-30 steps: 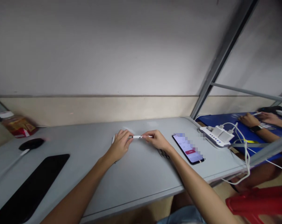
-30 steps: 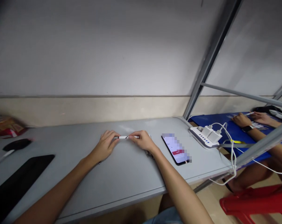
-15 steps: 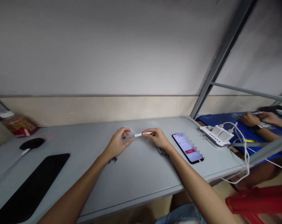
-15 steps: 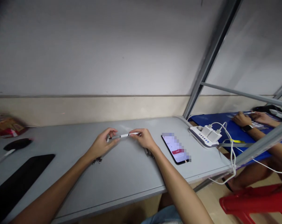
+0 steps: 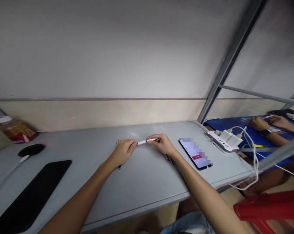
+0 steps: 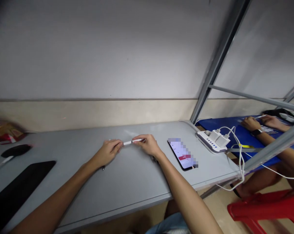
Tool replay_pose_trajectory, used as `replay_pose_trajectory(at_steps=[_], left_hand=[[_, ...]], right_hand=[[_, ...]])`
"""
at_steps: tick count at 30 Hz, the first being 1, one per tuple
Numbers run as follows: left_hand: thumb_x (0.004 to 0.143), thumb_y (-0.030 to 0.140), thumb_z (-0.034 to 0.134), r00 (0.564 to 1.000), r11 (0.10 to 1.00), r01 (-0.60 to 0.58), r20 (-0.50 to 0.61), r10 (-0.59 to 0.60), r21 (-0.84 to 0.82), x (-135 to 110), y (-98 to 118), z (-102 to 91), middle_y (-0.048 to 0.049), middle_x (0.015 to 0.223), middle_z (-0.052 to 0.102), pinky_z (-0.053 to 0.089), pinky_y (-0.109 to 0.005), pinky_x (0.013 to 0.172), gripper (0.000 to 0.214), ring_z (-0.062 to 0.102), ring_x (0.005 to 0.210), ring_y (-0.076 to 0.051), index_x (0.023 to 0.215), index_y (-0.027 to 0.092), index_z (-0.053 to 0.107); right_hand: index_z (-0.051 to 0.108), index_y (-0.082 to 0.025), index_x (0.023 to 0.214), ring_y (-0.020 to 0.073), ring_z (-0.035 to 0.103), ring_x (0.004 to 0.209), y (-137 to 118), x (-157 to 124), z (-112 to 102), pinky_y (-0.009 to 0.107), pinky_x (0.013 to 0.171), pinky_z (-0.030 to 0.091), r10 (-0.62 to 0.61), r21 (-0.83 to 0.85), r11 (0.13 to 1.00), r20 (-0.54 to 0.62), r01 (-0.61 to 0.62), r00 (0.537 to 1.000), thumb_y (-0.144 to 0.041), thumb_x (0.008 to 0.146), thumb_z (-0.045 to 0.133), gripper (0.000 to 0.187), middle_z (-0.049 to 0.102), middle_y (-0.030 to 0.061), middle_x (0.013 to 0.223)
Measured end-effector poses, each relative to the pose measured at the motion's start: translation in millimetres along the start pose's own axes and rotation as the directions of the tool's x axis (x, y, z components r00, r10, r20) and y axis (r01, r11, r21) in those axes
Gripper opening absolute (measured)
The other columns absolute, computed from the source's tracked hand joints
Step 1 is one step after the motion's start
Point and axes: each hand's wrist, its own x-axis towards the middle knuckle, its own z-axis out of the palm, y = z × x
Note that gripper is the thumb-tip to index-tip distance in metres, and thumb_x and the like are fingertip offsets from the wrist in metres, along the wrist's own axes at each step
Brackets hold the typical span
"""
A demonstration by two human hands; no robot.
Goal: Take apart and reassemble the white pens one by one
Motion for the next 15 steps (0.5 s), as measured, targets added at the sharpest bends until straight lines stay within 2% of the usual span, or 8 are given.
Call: replay_pose_trajectory(at_steps=[3,7,9,12,13,15], left_hand=[[0.095,0.027,0.035,0.997,0.996,-0.050,-0.054,0.054,0.068,0,0,0.6,-0.0025,0.083,0.063,0.038,-0.034,0.077,0.024,0.054,0.079,-0.019,0.089,0.021,0.057],[0.096,0.022,0.032,0.982,0.967,-0.142,-0.094,0.164,0.210,-1,1,-1.0,-0.0045,0.088,0.063,0.033,-0.035,0.075,0.022,0.050,0.085,-0.021,0.090,0.021,0.053],[0.096,0.022,0.031,0.983,0.965,-0.138,-0.085,0.160,0.223,-1,1,-0.8,-0.0045,0.089,0.063,0.032,-0.035,0.075,0.023,0.050,0.085,-0.021,0.090,0.021,0.053],[0.097,0.025,0.030,0.991,0.976,-0.112,-0.053,0.124,0.186,-1,-3,0.8,-0.0037,0.090,0.063,0.031,-0.035,0.076,0.024,0.050,0.086,-0.021,0.093,0.022,0.053],[0.097,0.025,0.030,0.992,0.978,-0.110,-0.046,0.119,0.178,-1,-5,1.3,-0.0033,0.090,0.063,0.031,-0.035,0.076,0.024,0.051,0.086,-0.021,0.093,0.022,0.054],[0.095,0.022,0.032,0.992,0.977,-0.113,-0.041,0.122,0.179,-1,-8,2.1,-0.0028,0.088,0.063,0.031,-0.034,0.075,0.023,0.051,0.085,-0.021,0.090,0.022,0.054]], right_hand=[[0.074,-0.014,0.086,0.0106,0.045,0.055,-3,-2,1,0.023,0.054,0.032,0.066,0.043,0.997,0.104,-0.071,0.992,-0.046,0.085,0.059,0.035,0.061,0.0008,0.062],[0.071,-0.013,0.094,0.0087,0.034,0.048,-6,-4,-2,0.023,0.051,0.028,0.143,0.200,0.954,0.357,-0.225,0.923,-0.050,0.090,0.049,0.044,0.042,-0.0048,0.050],[0.070,-0.014,0.101,0.0093,0.037,0.050,-7,-5,-2,0.022,0.052,0.030,0.136,0.185,0.962,0.315,-0.201,0.939,-0.051,0.088,0.051,0.044,0.045,-0.0041,0.054],[0.069,-0.018,0.106,0.0116,0.047,0.062,-10,-5,-1,0.023,0.058,0.034,0.028,-0.019,0.999,0.091,-0.027,0.995,-0.049,0.085,0.059,0.039,0.061,0.0010,0.071],[0.070,-0.020,0.105,0.0124,0.049,0.066,-11,-5,0,0.023,0.061,0.035,-0.025,-0.100,0.994,0.059,0.031,0.998,-0.047,0.085,0.059,0.035,0.064,0.0023,0.078],[0.072,-0.020,0.098,0.0132,0.051,0.069,-13,-6,2,0.024,0.064,0.036,-0.089,-0.213,0.972,0.071,0.103,0.993,-0.043,0.089,0.054,0.030,0.067,0.0031,0.080]])
